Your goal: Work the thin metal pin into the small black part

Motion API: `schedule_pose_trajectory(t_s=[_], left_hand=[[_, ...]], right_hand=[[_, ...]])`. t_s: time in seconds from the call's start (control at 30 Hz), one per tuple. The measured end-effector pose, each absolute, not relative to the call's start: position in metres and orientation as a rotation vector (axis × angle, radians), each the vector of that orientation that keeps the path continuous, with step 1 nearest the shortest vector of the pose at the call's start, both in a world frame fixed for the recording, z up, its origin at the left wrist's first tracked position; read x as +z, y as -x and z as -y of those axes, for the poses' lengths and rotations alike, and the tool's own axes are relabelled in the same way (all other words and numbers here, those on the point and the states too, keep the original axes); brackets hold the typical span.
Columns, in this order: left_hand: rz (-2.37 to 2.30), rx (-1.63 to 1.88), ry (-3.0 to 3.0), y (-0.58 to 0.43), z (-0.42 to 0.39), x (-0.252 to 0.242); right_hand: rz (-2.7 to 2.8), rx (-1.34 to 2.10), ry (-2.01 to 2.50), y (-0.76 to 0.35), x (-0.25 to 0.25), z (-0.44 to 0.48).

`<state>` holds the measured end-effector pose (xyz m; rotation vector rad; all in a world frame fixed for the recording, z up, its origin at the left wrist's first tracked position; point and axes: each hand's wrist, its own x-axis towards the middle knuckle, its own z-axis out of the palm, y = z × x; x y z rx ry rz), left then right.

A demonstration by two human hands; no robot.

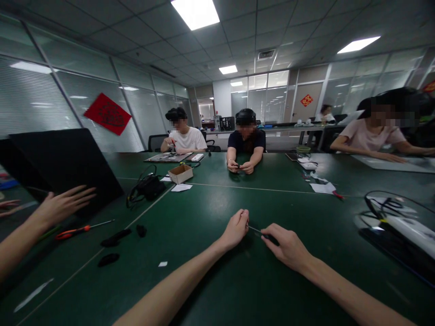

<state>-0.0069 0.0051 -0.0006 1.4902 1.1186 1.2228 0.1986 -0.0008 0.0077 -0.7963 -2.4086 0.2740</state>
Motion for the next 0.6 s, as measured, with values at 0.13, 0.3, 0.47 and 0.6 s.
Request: schedule_pose_trajectory(t_s=[0.13, 0.3, 0.47, 0.6], left_hand=[[-1.113, 1.21, -1.484, 0.0076, -0.0046, -0.0007], [-1.094, 1.197, -1.454, 0.0076, -0.0046, -0.001], [-1.082, 1.208, -1.435, 0.0059, -0.0054, -0.0012], [-1.078, 1.214, -1.423, 0.0054, -0.0059, -0.0027]], right_hand=[[2.406, 0.281, 0.798, -0.199, 0.0079, 0.0016], [2.415, 0.289, 0.815, -0.1993, 0.0085, 0.0016], [2.407, 0.222, 0.83, -0.1988, 0.0078, 0.0013], [2.419, 0.2, 0.82, -0.1991, 0.0085, 0.0019]])
